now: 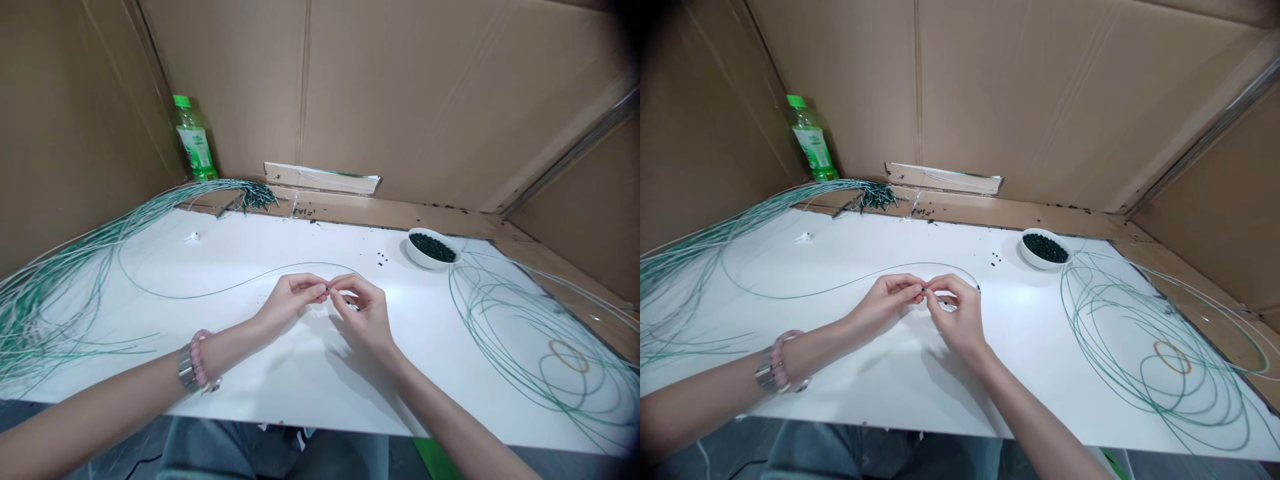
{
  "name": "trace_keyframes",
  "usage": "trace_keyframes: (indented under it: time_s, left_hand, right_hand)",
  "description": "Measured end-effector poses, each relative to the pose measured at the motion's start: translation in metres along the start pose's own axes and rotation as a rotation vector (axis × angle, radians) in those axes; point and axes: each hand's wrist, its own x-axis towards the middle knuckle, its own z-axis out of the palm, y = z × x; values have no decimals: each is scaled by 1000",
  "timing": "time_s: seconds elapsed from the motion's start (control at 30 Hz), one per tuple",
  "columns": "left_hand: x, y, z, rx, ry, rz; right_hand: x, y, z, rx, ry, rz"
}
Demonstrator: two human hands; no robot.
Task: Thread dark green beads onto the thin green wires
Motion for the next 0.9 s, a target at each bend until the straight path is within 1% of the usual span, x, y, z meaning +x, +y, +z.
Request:
trace_keyframes:
  time_s: [0.17,0.33,0.5,0.63,0.9]
  left_hand:
    - [-1,5,1,148,17,50]
    - [-1,8,2,185,40,69]
    - [-2,6,3,138,65,66]
    - [-2,2,4,40,70,26]
    - [-5,1,8,-33,52,-22]
  right_hand:
    - [2,-1,-1,107,-9,103]
    - [3,-1,-2,147,-34,125]
    - [2,0,-2,127,-7,110]
    - [0,1,1,86,32,78]
    - [-1,1,2,-2,77,18]
